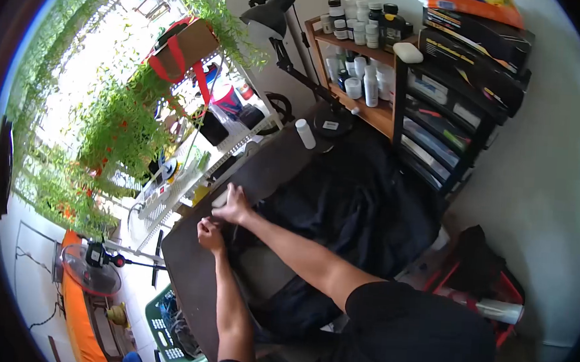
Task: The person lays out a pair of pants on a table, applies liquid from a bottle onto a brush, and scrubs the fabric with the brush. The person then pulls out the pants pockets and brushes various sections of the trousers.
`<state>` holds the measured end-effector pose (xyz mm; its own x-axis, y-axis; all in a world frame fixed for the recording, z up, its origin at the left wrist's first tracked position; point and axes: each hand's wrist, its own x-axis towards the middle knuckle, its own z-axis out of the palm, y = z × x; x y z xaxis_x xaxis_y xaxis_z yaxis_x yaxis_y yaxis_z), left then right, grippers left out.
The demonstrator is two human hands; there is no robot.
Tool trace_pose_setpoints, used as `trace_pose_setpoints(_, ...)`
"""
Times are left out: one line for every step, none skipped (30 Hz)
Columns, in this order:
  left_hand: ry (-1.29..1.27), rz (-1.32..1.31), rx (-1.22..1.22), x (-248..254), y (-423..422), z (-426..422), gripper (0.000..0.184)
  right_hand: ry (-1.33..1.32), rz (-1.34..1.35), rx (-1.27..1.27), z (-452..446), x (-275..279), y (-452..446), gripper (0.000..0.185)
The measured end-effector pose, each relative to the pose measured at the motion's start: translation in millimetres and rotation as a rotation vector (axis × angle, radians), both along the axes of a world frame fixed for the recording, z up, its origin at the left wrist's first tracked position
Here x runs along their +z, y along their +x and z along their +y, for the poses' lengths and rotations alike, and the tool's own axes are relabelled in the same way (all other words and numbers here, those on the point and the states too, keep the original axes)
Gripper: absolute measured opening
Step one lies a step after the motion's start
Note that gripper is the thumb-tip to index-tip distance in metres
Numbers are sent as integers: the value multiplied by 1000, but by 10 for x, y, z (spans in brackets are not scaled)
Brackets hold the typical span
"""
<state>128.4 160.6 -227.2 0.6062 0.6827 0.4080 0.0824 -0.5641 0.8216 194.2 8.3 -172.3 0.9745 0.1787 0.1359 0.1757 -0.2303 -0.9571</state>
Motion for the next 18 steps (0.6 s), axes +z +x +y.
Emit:
trace_pose_setpoints(106, 32, 13, -5, -14, 3, 37, -16, -56, -32, -78, 136, 3, 101)
trace_pose_setpoints(96, 57, -55, -16, -37, 33, 34, 14, -99, -23, -221, 234, -39, 102)
trace_pose_setpoints(83, 83, -122, -18, -84, 73, 32, 44, -142, -11, -442, 327, -112, 103)
trace_pose_setpoints(73, 90, -102, 7, -161, 120, 32, 63, -174, 50, -808, 496, -257, 98)
trace_pose_setpoints(-23, 69, -195, 19, -246, 176, 31, 79, -210, 88, -1218, 659, -422, 95)
trace_pose_setpoints(-119, 44, -284, 3, -378, 199, 32, 96, -245, 129, -1607, 695, -562, 92)
trace_pose_setpoints(-5, 134, -229, 98, -590, 141, 34, 166, -234, 143, -1950, 550, -627, 86)
trace_pose_setpoints(104, 221, -171, 249, -806, 36, 37, 87, -290, 66, -2353, 571, -757, 85)
trace_pose_setpoints(86, 218, -130, 300, -942, -42, 37, 17, -283, -12, -2691, 506, -842, 86)
trace_pose_setpoints(246, 143, -216, 329, -1066, -130, 40, -55, -276, -79, -2996, 413, -886, 86)
trace_pose_setpoints(407, 85, -292, 337, -1236, -229, 43, -116, -341, -121, -3246, 238, -854, 86)
trace_pose_setpoints(389, 118, -327, 357, -1347, -357, 45, -188, -363, -136, -3456, 83, -834, 85)
trace_pose_setpoints(369, 146, -358, 399, -1368, -480, 47, -257, -395, -149, -3610, -22, -791, 85)
trace_pose_setpoints(359, 191, -418, 412, -1401, -530, 49, -343, -291, -114, -3717, 21, -808, 85)
trace_pose_setpoints(497, 288, -377, 299, -1409, -502, 50, -352, -309, -86, -3774, -28, -786, 85)
trace_pose_setpoints(630, 388, -347, 166, -1405, -470, 52, -364, -328, -69, -3806, -77, -759, 85)
trace_pose_setpoints(637, 506, -319, 168, -1437, -460, 54, -382, -341, -23, -3798, -96, -751, 85)
trace_pose_setpoints(644, 620, -299, 190, -1453, -435, 56, -379, -343, -3, -3783, -110, -748, 86)
